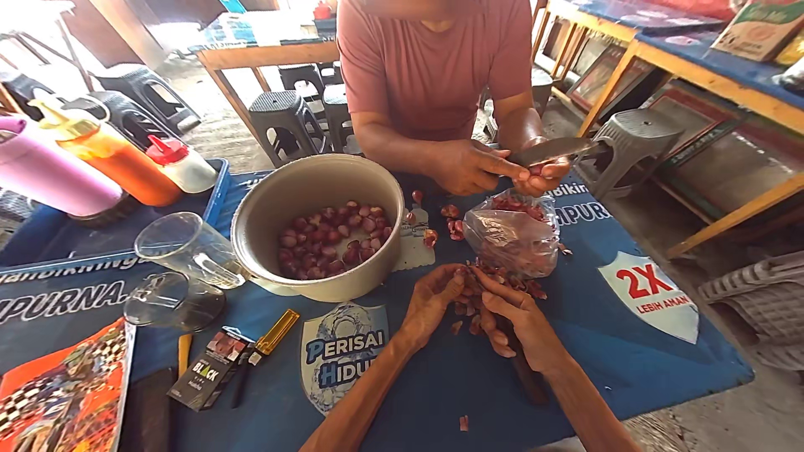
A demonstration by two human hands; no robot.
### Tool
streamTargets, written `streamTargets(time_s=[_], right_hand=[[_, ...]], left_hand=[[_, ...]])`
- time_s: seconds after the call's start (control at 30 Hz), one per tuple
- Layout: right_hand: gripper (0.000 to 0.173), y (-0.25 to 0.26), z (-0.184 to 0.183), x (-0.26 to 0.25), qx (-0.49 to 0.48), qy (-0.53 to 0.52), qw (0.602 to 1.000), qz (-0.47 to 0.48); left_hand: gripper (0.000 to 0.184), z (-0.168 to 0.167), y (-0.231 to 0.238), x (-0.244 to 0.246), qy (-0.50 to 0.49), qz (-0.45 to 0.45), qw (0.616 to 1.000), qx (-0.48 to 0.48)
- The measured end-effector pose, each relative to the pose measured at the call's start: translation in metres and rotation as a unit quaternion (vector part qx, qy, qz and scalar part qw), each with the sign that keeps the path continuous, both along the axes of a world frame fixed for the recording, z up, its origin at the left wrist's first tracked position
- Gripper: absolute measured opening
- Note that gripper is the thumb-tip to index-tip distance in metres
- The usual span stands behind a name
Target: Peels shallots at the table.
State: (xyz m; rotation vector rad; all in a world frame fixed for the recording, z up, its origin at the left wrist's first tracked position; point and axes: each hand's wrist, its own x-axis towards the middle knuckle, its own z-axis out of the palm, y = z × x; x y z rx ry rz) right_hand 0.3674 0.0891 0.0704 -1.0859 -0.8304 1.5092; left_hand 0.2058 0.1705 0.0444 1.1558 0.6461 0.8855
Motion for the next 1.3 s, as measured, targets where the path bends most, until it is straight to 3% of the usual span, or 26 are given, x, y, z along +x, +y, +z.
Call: streamTargets(time_s=[0.3, 0.57, 0.97, 1.3], right_hand=[[0.051, 0.0009, -0.0046, 0.0069, 0.005, 0.038, 0.997, -0.060], [0.060, -0.0029, -0.0066, 0.0060, 0.068, -0.050, 0.995, 0.053], [0.058, -0.0023, -0.0082, 0.0084, 0.069, -0.056, 0.994, 0.063], [0.048, -0.0023, -0.0030, 0.0003, 0.061, -0.110, 0.992, 0.000]], left_hand=[[0.028, -0.0024, 0.0019, -0.0030, -0.003, -0.023, 1.000, 0.020], [0.025, -0.0038, 0.0001, -0.0034, -0.002, -0.002, 1.000, 0.021], [0.019, -0.0032, -0.0005, -0.0027, 0.011, 0.027, 1.000, 0.002], [0.019, -0.0033, -0.0004, -0.0016, 0.025, 0.026, 0.999, 0.016]])
